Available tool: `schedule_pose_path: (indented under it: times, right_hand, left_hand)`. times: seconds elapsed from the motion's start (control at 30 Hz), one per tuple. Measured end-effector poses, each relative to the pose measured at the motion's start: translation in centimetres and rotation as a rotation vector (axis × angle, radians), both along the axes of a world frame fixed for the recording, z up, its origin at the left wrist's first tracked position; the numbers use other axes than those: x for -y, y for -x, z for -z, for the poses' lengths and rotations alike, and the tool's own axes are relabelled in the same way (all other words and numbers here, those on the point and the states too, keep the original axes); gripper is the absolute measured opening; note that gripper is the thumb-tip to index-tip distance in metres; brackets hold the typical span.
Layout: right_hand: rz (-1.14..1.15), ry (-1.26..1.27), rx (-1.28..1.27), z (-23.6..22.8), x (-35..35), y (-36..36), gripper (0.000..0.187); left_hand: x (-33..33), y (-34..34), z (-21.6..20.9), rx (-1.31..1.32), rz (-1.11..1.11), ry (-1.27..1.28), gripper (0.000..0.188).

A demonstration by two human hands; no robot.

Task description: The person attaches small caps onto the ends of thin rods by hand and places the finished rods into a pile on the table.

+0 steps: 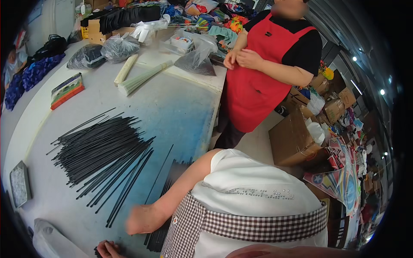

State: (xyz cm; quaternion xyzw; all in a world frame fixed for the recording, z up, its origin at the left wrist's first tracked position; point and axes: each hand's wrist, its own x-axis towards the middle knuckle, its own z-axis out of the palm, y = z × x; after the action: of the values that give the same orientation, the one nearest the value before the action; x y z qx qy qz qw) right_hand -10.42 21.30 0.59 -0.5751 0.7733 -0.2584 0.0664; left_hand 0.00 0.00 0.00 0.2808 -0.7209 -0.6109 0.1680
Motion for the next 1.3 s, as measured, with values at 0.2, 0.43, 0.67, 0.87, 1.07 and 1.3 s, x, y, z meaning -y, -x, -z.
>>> schedule_pose_path:
  times: [0.2,0.43,0.67,0.87,1.07,1.3]
  right_hand:
    - [-0.014,0.009,-0.041,1.1,-0.3,1.1,0.011]
    - [0.098,-0.033,-0.1,0.9,-0.3,2.9,0.01]
    - [0.207,-0.019,-0.175,0.8,0.8,5.3,0.009]
    - [0.149,0.249,-0.1,-1.6,0.4,3.8,0.009]
    - [0.122,0.258,0.098,-1.5,1.3,3.1,0.009]
    - [0.105,0.248,0.078,-1.2,1.5,1.9,0.011]
  left_hand:
    - [-0.6,0.3,-0.3,-0.01,0.003,0.036,0.019]
    - [-0.1,0.2,0.2,-0.073,0.026,0.007,0.019]
    - [-0.2,-1.4,0.9,-0.035,0.012,-0.119,0.011]
    - [-6.3,1.0,-1.2,-0.087,-0.03,-0.412,0.011]
    - [-6.9,1.0,0.2,-0.114,-0.021,-0.561,0.012]
    - [-6.9,0.3,0.3,-0.129,0.013,-0.579,0.014]
